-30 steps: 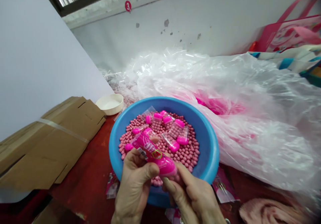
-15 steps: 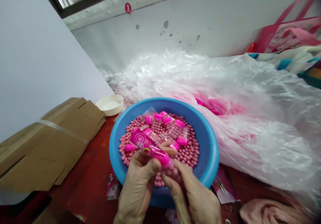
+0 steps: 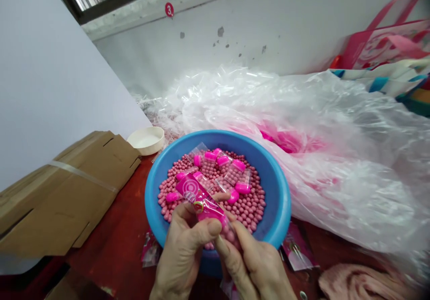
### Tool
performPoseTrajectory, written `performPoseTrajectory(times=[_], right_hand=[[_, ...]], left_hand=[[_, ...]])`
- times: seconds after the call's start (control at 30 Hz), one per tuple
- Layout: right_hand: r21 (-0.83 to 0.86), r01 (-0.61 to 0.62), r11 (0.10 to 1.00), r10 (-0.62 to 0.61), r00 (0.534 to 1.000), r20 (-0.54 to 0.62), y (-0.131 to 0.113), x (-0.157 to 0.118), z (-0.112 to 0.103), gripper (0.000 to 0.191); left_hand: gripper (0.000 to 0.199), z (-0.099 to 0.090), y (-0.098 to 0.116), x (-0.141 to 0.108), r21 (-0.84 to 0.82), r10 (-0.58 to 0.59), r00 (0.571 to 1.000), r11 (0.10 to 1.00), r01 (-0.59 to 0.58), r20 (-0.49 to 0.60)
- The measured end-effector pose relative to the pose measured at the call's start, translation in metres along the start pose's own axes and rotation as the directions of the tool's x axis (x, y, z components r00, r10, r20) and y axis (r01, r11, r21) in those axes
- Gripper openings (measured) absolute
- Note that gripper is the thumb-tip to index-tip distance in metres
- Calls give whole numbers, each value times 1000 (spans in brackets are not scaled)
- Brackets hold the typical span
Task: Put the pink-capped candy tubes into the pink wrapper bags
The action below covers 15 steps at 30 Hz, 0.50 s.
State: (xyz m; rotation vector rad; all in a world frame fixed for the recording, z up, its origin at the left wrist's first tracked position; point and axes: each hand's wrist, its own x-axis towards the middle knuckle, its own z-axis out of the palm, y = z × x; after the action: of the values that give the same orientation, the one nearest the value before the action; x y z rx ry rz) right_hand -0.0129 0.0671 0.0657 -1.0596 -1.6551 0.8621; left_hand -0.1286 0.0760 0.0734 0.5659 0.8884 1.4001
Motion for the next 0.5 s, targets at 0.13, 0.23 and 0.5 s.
performPoseTrajectory(times=[0.13, 0.23, 0.5], right_hand=[[27, 20, 999, -19, 999, -31, 3, -1, -1, 35], [5, -1, 1000, 1, 1000, 4, 13, -5, 2, 32], [-47, -39, 998, 36, 997, -68, 38, -21, 21, 38]], left_hand=[[28, 0, 0, 1, 50, -17, 1000, 999, 17, 13], [22, 0, -2, 0, 26, 31, 999, 999, -30, -30], [20, -1, -5, 3, 102, 4, 998, 995, 2, -60]])
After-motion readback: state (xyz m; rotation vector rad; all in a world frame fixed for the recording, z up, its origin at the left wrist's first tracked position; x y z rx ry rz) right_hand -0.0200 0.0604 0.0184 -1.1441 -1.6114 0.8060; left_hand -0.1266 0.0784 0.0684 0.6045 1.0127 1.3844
